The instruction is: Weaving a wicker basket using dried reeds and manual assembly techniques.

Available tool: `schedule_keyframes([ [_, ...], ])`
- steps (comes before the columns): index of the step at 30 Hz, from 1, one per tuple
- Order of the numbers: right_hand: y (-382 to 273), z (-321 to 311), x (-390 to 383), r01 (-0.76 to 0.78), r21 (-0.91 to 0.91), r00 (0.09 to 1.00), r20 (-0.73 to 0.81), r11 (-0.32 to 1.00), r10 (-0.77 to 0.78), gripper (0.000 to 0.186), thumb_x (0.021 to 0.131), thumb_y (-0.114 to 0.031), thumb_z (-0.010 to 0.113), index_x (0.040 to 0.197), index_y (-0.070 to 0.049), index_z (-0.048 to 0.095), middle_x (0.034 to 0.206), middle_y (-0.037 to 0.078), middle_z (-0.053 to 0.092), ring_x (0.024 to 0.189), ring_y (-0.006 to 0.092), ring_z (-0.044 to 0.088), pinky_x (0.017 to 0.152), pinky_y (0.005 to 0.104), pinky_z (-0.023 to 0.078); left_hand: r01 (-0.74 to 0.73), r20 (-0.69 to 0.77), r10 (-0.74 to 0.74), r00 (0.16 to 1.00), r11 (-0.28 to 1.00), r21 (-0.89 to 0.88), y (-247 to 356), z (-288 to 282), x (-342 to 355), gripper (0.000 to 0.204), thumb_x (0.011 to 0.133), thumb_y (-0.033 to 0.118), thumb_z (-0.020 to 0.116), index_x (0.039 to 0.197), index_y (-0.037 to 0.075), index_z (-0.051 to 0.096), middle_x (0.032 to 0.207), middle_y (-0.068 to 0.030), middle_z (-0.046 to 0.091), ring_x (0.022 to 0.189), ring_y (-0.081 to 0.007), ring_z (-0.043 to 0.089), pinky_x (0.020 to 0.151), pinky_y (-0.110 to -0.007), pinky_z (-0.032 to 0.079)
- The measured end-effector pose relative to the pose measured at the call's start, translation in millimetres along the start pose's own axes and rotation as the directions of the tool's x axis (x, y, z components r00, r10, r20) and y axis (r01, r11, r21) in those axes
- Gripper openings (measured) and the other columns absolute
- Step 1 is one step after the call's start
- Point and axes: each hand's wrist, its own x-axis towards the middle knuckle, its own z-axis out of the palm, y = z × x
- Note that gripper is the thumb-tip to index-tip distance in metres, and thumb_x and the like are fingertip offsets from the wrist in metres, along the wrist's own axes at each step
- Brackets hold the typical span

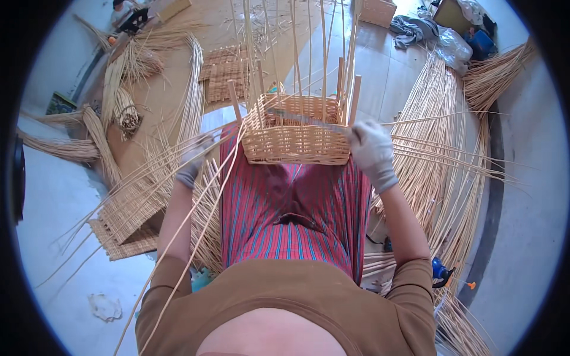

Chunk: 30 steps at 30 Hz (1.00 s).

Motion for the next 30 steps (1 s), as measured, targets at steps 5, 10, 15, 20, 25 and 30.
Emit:
schedule_keyframes([
  [5, -52.8, -1.5, 62.6, 0.092, -0.098, 0.990, -0.099, 0.991, -0.101, 0.019, 0.091, -0.027, 0.064, 0.082, -0.011, 0.069, 0.083, 0.010, 0.067, 0.081, 0.0315, 0.067, 0.080, 0.0445, 0.050, -0.141, 0.357, 0.289, 0.888, 0.911, -0.387, 110.2, 56.3, 63.4, 0.093, 0.082, 0.036, 0.083, 0.156, 0.008, 0.033, 0.131, -0.0153, 0.060, 0.117, -0.0221, 0.058, 0.107, -0.037, 0.044],
  [10, -52.9, 29.3, 98.5, 0.134, -0.275, 0.986, -0.064, 0.952, -0.157, 0.027, 0.091, -0.038, 0.063, 0.083, -0.013, 0.070, 0.083, 0.010, 0.069, 0.079, 0.0307, 0.068, 0.081, 0.0452, 0.049, -0.152, 0.471, 0.330, 0.818, 0.914, -0.375, 108.8, 83.7, 100.1, 0.056, 0.093, 0.023, 0.074, 0.142, 0.005, 0.054, 0.113, -0.0090, 0.068, 0.099, -0.0169, 0.065, 0.093, -0.034, 0.053],
  [15, -7.5, -25.7, 93.6, 0.118, -0.304, 0.975, -0.147, 0.945, -0.169, 0.031, 0.089, -0.041, 0.070, 0.079, -0.012, 0.069, 0.076, 0.008, 0.066, 0.073, 0.0303, 0.066, 0.075, 0.0429, 0.050, -0.183, 0.408, 0.418, 0.811, 0.845, -0.502, 94.6, 77.4, 105.1, 0.041, 0.097, 0.025, 0.068, 0.133, 0.005, 0.062, 0.107, -0.0073, 0.070, 0.098, -0.0188, 0.069, 0.091, -0.036, 0.057],
  [20, 54.5, -50.3, 87.1, 0.000, -0.370, 0.985, -0.159, 0.929, -0.064, 0.034, 0.088, -0.045, 0.071, 0.082, -0.012, 0.069, 0.077, 0.007, 0.066, 0.073, 0.0312, 0.067, 0.066, 0.0433, 0.052, -0.116, 0.425, 0.332, 0.842, 0.881, -0.458, 101.8, 75.0, 110.6, 0.038, 0.099, 0.029, 0.064, 0.130, 0.006, 0.064, 0.106, -0.0079, 0.071, 0.098, -0.0194, 0.070, 0.092, -0.036, 0.058],
  [25, 66.9, -44.8, 90.1, -0.009, -0.398, 0.985, -0.164, 0.917, -0.062, 0.035, 0.089, -0.049, 0.068, 0.086, -0.014, 0.071, 0.080, 0.006, 0.067, 0.074, 0.0314, 0.067, 0.067, 0.0430, 0.053, -0.056, 0.432, 0.284, 0.856, 0.881, -0.469, 100.6, 77.1, 108.0, 0.039, 0.098, 0.029, 0.067, 0.129, 0.007, 0.065, 0.105, -0.0082, 0.073, 0.097, -0.0201, 0.071, 0.090, -0.036, 0.059],
  [30, 72.7, -42.8, 91.2, 0.011, -0.417, 0.978, -0.187, 0.909, -0.097, 0.036, 0.090, -0.049, 0.067, 0.087, -0.014, 0.072, 0.081, 0.006, 0.068, 0.075, 0.0318, 0.067, 0.069, 0.0438, 0.052, -0.054, 0.443, 0.274, 0.853, 0.892, -0.448, 102.2, 76.8, 107.1, 0.040, 0.096, 0.030, 0.069, 0.129, 0.007, 0.065, 0.104, -0.0073, 0.073, 0.095, -0.0195, 0.071, 0.089, -0.035, 0.059],
])
